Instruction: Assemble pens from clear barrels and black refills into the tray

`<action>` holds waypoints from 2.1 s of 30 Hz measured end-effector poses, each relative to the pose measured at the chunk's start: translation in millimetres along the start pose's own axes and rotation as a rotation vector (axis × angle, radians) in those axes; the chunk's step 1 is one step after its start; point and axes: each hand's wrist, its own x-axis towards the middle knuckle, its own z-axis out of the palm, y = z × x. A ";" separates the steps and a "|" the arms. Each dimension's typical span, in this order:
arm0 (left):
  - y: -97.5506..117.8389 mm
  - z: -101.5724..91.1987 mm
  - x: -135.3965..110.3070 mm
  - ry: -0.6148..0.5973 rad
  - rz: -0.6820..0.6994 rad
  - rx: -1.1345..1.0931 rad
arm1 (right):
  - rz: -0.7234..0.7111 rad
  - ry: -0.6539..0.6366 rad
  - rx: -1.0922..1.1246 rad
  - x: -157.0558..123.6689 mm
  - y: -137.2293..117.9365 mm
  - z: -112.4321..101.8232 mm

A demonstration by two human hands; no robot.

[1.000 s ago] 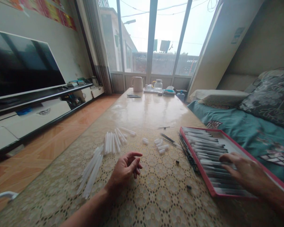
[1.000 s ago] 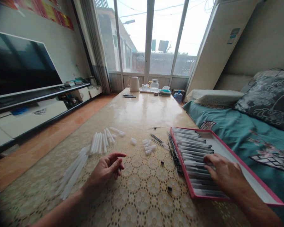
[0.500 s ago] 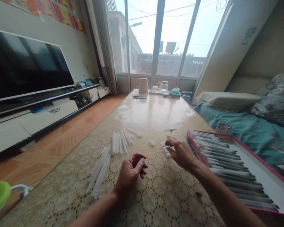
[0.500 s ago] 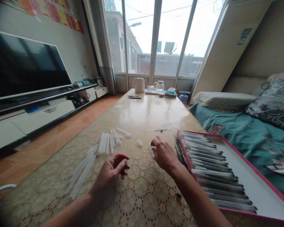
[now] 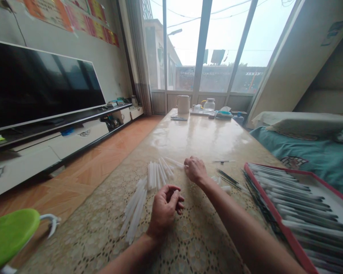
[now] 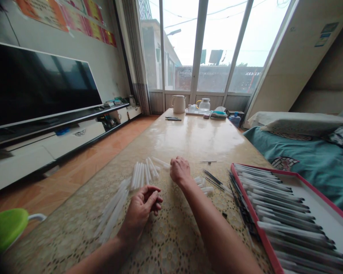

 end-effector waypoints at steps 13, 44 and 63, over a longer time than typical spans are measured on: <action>3.3 10.0 -8.1 -0.225 -0.249 -0.416 | -0.195 -0.042 0.261 -118.0 24.2 -68.0; 11.3 5.2 -0.9 0.060 -0.219 -0.559 | -0.086 0.143 0.299 -147.0 19.2 -71.7; 1.2 10.3 -11.8 -0.434 -0.333 -0.514 | -0.034 0.006 0.727 -153.1 7.1 -73.5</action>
